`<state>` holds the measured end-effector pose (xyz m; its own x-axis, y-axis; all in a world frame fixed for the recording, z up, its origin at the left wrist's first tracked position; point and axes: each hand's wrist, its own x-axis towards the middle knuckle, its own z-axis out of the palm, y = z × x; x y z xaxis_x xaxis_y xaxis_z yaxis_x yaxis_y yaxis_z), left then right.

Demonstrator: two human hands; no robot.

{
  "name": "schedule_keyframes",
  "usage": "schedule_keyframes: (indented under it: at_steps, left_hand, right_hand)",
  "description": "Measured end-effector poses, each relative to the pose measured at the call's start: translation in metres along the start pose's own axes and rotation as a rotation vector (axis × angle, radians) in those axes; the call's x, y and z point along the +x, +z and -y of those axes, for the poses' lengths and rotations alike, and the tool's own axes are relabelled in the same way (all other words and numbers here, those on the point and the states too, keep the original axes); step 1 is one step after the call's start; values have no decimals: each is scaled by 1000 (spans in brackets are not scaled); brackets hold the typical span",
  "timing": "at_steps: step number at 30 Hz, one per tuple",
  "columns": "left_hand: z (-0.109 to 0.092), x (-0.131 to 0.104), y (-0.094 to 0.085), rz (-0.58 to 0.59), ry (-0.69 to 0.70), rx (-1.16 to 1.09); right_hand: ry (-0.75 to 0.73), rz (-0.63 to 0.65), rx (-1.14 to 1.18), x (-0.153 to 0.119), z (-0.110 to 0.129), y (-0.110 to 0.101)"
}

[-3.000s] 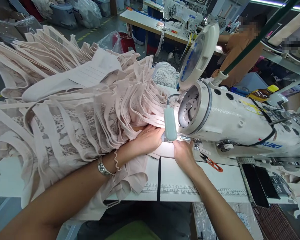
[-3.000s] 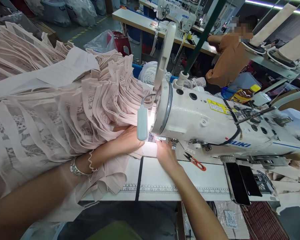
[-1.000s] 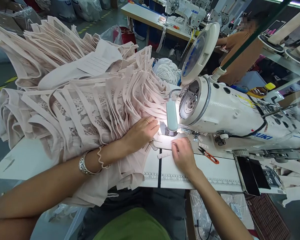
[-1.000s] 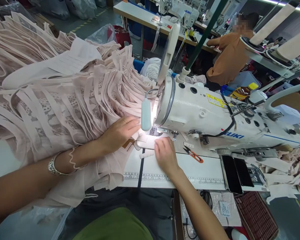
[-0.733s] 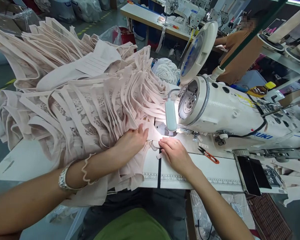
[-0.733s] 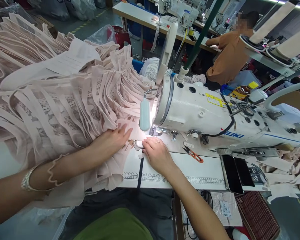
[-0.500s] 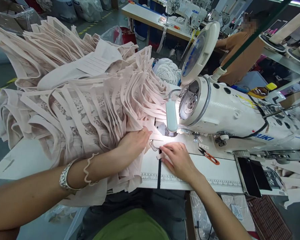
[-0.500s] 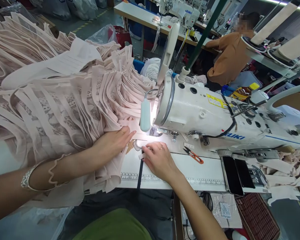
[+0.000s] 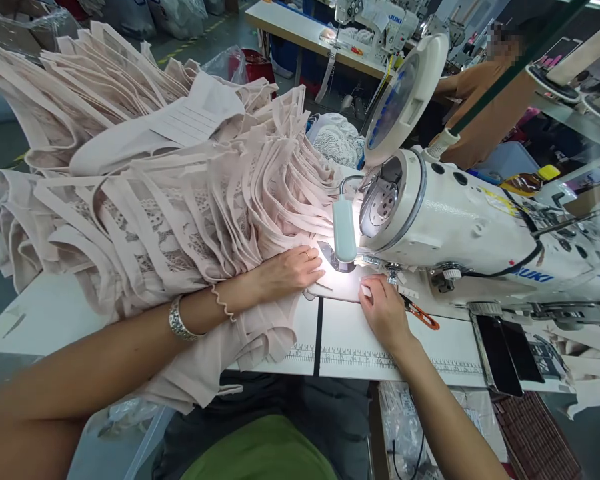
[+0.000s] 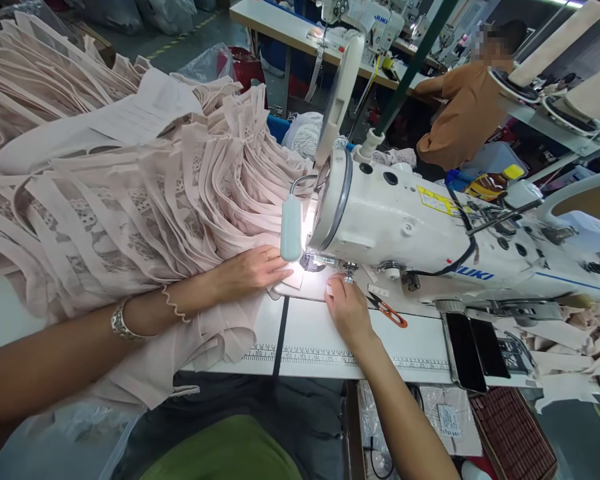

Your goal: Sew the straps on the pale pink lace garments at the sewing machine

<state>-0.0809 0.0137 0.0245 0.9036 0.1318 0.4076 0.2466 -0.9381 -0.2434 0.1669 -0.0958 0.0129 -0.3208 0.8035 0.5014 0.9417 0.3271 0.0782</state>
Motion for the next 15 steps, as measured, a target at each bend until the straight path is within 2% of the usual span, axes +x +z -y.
schedule_keyframes:
  at_steps: [3, 6, 9, 12, 15]
  left_hand:
    - [3, -2, 2, 80, -26, -53]
    - [-8, -1, 3, 179, -120, 35]
    - [-39, 9, 4, 165, -52, 133]
    - [-76, 24, 7, 108, 6, 214]
    - [-98, 37, 8, 139, -16, 269]
  right_hand:
    - [-66, 81, 187, 3, 7, 0]
    - [32, 172, 189, 10, 6, 5]
    - [161, 247, 70, 20, -4, 17]
    - [162, 343, -3, 30, -14, 29]
    - [156, 372, 23, 35, -21, 35]
